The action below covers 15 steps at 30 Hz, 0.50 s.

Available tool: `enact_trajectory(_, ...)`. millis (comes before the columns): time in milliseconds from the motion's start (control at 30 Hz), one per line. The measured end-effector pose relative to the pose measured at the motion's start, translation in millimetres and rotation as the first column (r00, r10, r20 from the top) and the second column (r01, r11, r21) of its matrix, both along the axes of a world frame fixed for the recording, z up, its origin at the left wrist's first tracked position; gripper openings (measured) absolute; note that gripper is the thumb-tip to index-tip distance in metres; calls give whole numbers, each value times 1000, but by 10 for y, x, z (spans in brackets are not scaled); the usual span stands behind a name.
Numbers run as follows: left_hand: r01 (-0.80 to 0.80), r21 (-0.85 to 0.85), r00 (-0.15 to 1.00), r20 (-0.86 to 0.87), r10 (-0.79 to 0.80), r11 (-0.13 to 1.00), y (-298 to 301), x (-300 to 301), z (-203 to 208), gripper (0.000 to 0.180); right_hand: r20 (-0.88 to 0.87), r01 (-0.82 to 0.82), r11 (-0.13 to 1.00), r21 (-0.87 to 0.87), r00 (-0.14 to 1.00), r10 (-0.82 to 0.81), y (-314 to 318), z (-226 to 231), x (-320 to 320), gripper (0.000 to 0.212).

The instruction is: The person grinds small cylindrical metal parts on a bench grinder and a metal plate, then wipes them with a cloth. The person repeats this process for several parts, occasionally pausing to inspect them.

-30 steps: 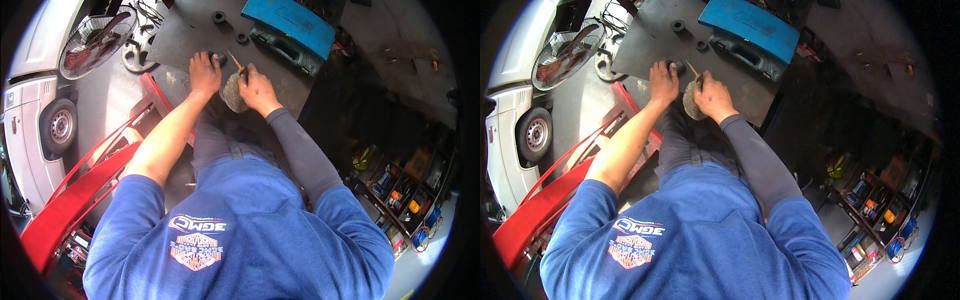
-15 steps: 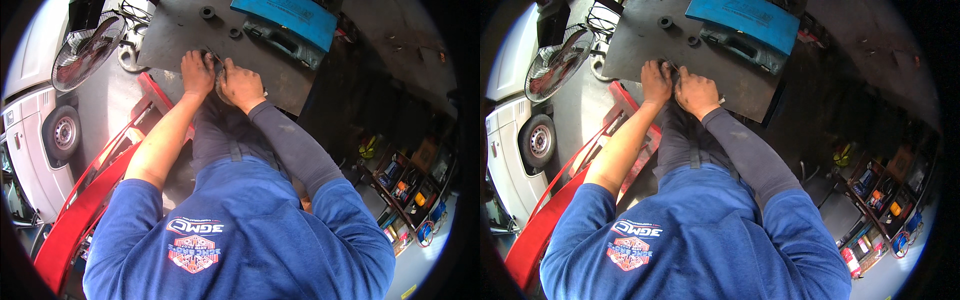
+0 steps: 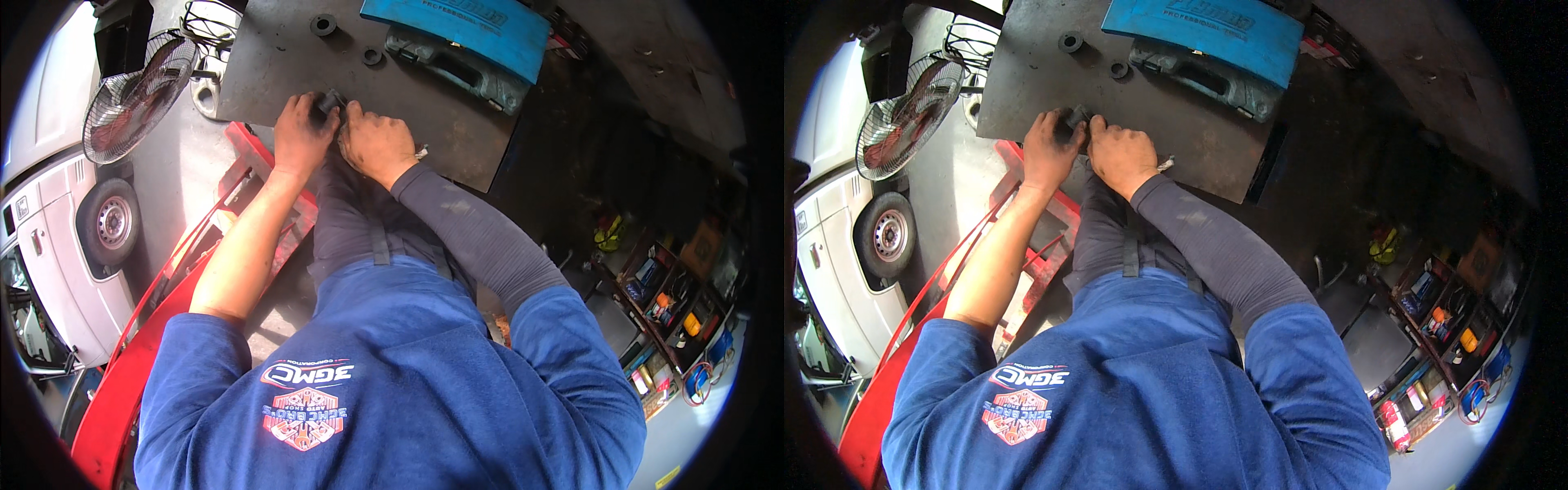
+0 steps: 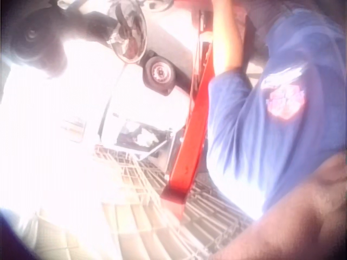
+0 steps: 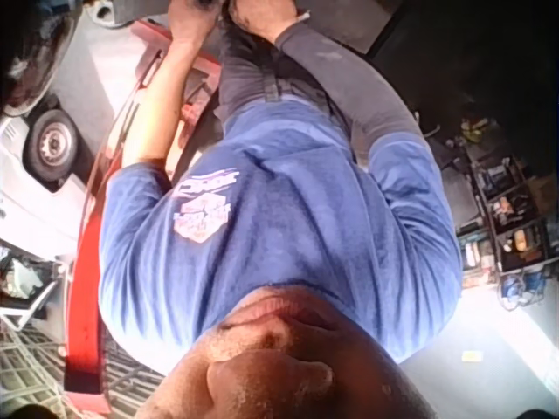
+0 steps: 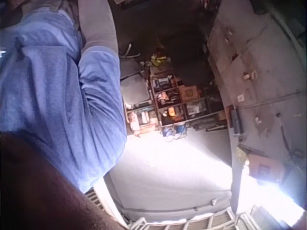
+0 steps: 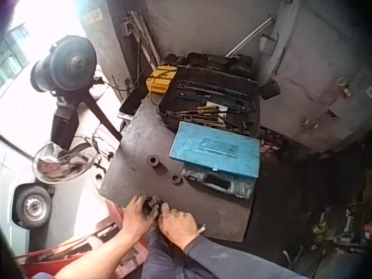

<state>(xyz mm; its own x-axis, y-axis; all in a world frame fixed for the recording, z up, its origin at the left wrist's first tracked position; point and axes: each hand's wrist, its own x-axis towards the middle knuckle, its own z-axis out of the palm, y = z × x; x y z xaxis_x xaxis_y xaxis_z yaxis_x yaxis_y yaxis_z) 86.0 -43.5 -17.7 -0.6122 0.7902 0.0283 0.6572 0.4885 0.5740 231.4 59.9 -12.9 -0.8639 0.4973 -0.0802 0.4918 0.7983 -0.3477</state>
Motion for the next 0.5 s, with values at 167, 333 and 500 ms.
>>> enact_trajectory(167,12,-40,999,39,-11,999,33,-59,69,43,-25,-29,999,-31,999,28,98,-32,-58,19)
enact_trajectory(333,2,-78,998,69,3,997,55,-76,99,45,-21,-72,996,-56,997,70,176,3,-77,18)
enact_trajectory(500,0,-79,998,63,5,997,57,-89,95,44,-36,-83,994,-66,996,81,186,22,-67,16)
